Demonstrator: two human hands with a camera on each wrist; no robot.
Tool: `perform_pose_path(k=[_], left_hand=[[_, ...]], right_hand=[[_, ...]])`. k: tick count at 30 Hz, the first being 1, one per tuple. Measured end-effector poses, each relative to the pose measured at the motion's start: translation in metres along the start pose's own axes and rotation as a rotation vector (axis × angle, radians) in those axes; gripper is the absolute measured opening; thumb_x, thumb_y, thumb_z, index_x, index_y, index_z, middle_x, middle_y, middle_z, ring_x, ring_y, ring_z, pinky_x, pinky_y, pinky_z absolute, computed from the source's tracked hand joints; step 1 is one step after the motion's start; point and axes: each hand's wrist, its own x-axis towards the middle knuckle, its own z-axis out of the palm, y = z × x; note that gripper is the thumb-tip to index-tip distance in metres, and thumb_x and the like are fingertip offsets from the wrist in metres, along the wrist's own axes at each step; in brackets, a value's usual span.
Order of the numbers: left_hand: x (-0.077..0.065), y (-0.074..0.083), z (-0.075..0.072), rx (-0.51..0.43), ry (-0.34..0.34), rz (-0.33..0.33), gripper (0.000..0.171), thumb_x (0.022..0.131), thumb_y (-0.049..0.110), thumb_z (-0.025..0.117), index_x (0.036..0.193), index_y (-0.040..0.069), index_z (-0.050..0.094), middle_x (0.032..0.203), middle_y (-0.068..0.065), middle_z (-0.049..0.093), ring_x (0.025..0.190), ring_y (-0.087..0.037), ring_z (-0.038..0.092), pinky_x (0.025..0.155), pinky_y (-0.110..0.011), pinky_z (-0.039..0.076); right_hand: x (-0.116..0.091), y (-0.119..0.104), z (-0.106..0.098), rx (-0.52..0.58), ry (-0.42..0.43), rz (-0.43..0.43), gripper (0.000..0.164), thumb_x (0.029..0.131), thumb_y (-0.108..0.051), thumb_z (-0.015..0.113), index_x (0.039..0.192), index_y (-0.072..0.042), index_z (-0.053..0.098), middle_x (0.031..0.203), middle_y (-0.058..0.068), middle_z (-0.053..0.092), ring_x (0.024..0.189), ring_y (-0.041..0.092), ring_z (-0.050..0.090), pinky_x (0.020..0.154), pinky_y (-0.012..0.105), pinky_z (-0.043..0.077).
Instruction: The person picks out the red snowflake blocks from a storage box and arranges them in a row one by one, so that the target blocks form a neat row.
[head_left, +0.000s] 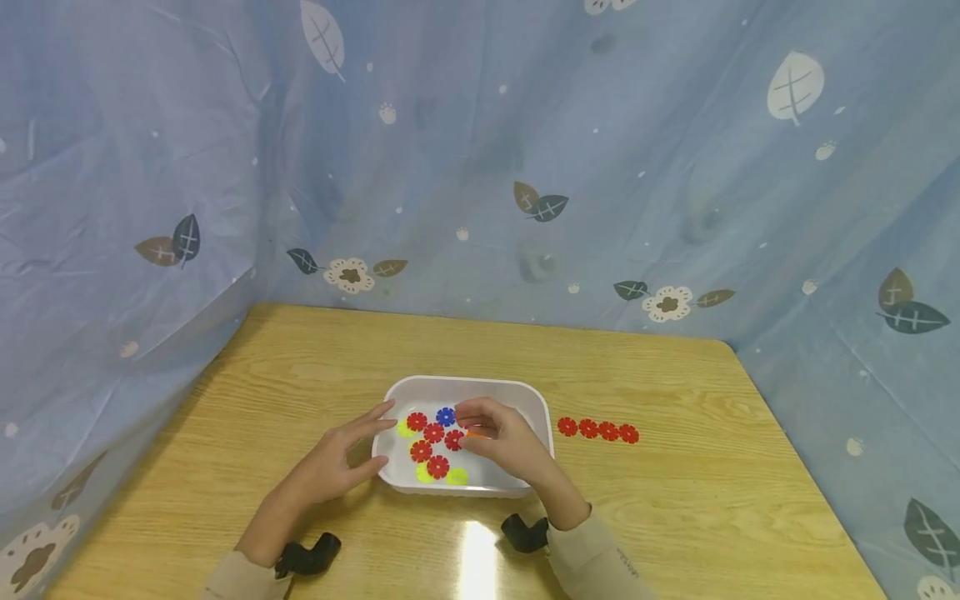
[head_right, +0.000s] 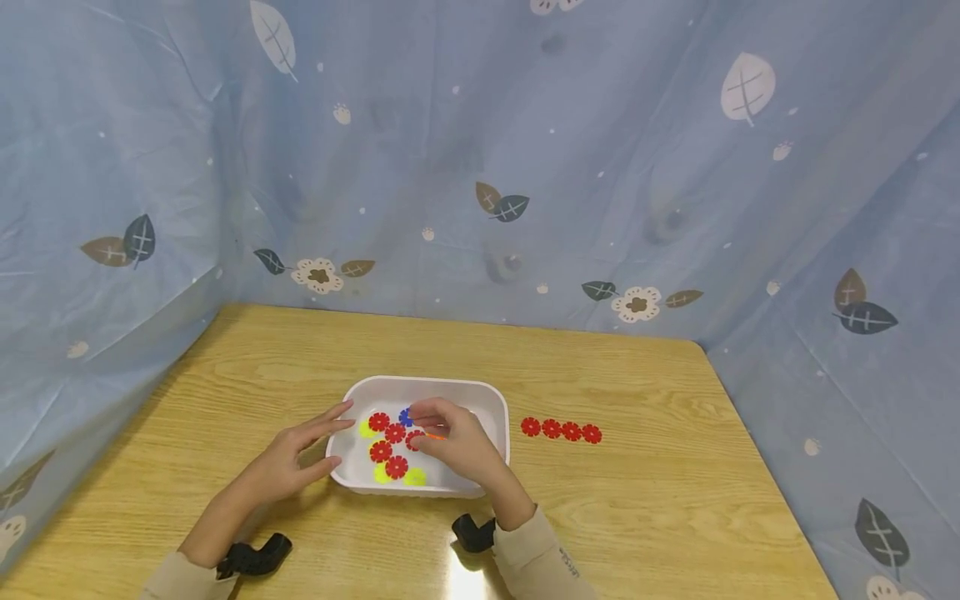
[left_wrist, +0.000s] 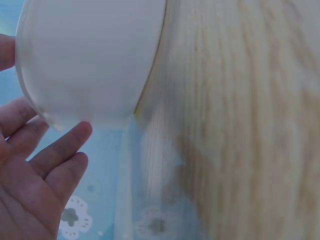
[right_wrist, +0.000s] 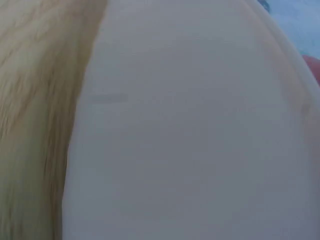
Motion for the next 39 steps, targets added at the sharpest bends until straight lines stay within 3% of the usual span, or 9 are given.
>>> perform_pose_path(k=[6,15,25,33,39], left_hand=[[0.0,0.001,-0.001,0.004,0.001,-0.003,0.046,0.087,0.022,0.068,0.129,0.007,0.058,0.149,-0.008,0.041,0.133,-0.034,0.042,0.105,-0.05,0.039],[0.002,0.0,0.0,0.006,0.002,0.012,0.046,0.087,0.022,0.068,0.129,0.007,0.057,0.149,-0.008,0.041,0.133,-0.032,0.042,0.105,-0.051,0.039],[0.002,0.001,-0.001,0.006,0.0,0.017,0.046,0.088,0.02,0.067,0.13,0.005,0.057,0.149,-0.01,0.04,0.132,-0.036,0.041,0.105,-0.053,0.038],[0.001,0.0,-0.001,0.023,0.018,0.033,0.045,0.088,0.022,0.068,0.129,0.006,0.058,0.148,-0.01,0.042,0.132,-0.035,0.043,0.106,-0.045,0.039],[0.001,0.0,-0.001,0.026,0.011,0.029,0.045,0.087,0.02,0.068,0.129,0.006,0.058,0.148,-0.01,0.042,0.132,-0.034,0.043,0.105,-0.048,0.039]], right_hand=[[0.019,0.001,0.017,-0.086,-0.082,0.028,0.033,0.085,-0.006,0.067,0.117,0.003,0.06,0.117,0.021,0.063,0.108,0.035,0.061,0.098,0.043,0.05],[0.029,0.013,0.029,-0.33,-0.164,0.093,0.027,0.083,-0.005,0.067,0.11,-0.002,0.065,0.107,0.01,0.068,0.098,0.021,0.064,0.085,0.024,0.054],[0.028,0.016,0.037,-0.537,-0.213,0.164,0.028,0.078,-0.009,0.076,0.106,-0.009,0.069,0.097,-0.003,0.068,0.086,0.005,0.058,0.083,0.02,0.053],[0.032,0.013,0.045,-0.739,-0.246,0.107,0.025,0.074,-0.009,0.078,0.096,-0.011,0.067,0.085,-0.007,0.058,0.076,0.005,0.046,0.071,0.015,0.045],[0.033,0.013,0.046,-0.773,-0.255,0.109,0.023,0.074,-0.004,0.076,0.088,-0.015,0.062,0.083,-0.009,0.055,0.078,0.006,0.047,0.073,0.016,0.046]])
